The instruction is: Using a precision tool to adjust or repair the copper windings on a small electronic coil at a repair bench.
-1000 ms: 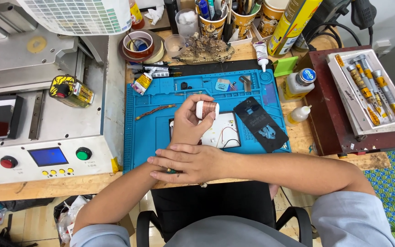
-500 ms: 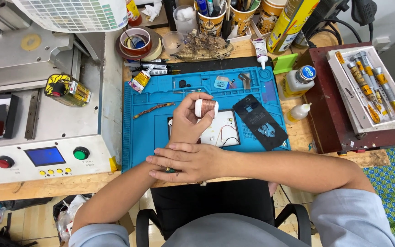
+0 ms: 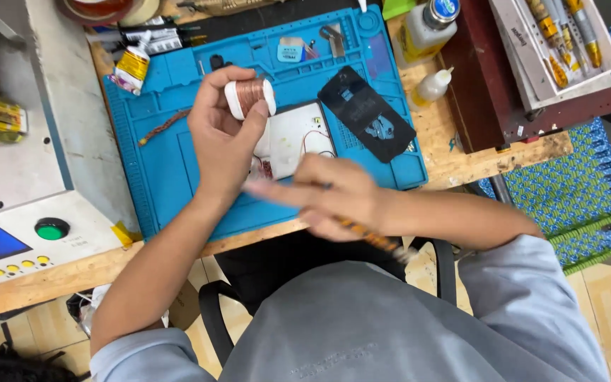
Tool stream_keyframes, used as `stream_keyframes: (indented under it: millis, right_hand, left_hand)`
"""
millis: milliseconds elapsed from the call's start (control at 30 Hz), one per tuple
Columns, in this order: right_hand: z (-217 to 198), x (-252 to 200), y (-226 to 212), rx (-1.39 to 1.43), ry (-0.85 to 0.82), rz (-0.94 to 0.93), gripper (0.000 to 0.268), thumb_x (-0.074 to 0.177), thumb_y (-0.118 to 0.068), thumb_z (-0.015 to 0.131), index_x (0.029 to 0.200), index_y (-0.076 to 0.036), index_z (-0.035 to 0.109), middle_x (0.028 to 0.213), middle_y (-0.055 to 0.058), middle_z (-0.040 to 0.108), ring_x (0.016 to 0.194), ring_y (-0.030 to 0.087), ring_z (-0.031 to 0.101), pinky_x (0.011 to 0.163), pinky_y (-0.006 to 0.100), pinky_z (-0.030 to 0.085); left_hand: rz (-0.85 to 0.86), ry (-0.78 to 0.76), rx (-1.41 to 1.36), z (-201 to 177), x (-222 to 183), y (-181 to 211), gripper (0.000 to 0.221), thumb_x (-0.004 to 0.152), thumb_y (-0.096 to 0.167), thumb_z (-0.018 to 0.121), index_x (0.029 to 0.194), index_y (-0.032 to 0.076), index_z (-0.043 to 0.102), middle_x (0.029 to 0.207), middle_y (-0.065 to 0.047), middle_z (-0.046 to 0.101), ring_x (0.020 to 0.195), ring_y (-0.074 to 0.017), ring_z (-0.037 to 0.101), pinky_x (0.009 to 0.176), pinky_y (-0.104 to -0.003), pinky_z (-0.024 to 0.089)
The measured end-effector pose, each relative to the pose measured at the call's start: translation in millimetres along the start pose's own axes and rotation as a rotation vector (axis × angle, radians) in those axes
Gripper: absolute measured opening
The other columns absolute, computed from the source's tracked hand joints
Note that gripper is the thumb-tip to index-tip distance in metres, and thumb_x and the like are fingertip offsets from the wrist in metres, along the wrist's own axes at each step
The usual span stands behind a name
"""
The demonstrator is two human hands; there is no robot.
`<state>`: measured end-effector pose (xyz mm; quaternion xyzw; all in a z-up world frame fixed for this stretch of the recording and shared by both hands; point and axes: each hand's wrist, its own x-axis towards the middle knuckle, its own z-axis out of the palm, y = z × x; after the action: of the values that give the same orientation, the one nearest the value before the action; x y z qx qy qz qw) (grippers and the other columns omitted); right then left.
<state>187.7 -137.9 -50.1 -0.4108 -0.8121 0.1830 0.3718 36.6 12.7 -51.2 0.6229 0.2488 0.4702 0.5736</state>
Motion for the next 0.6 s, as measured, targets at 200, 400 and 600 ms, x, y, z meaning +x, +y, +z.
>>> stream_keyframes:
  millis: [200,400,600]
  right_hand:
    - [-27,-56,18,0.195,0.851,0.301,0.035,0.120,-0.031,0.056,0.116,0.004,0.057,0.086,0.019,0.059,0.067,0.027,0.073,0.048,0.030,0.056]
    - [-24,-89,24,0.056,0.840,0.604,0.008,0.115,0.005,0.069,0.118,0.010,0.064,0.097,0.023,0.067,0.074,0.026,0.073,0.060,0.032,0.065]
    - [-19,-91,20,-0.022,0.847,0.765,0.020,0.117,-0.013,0.067,0.108,0.005,0.071,0.081,0.016,0.071,0.064,0.021,0.072,0.058,0.027,0.059]
  left_hand:
    - [0.099,-0.074,0.006,-3,-7,0,0.030,0.110,-0.003,0.070,0.136,0.009,0.060,0.131,-0.007,0.063,0.115,-0.0170,0.064,0.098,-0.029,0.058]
    - [0.132,-0.153,-0.025,-1,-10,2,0.030,0.115,0.002,0.070,0.141,0.011,0.057,0.136,-0.007,0.063,0.111,-0.0161,0.062,0.095,-0.030,0.056]
    - [0.077,-0.129,0.020,2,-11,5,0.032,0.109,-0.002,0.072,0.136,0.007,0.058,0.137,-0.011,0.062,0.125,-0.0201,0.063,0.103,-0.032,0.061]
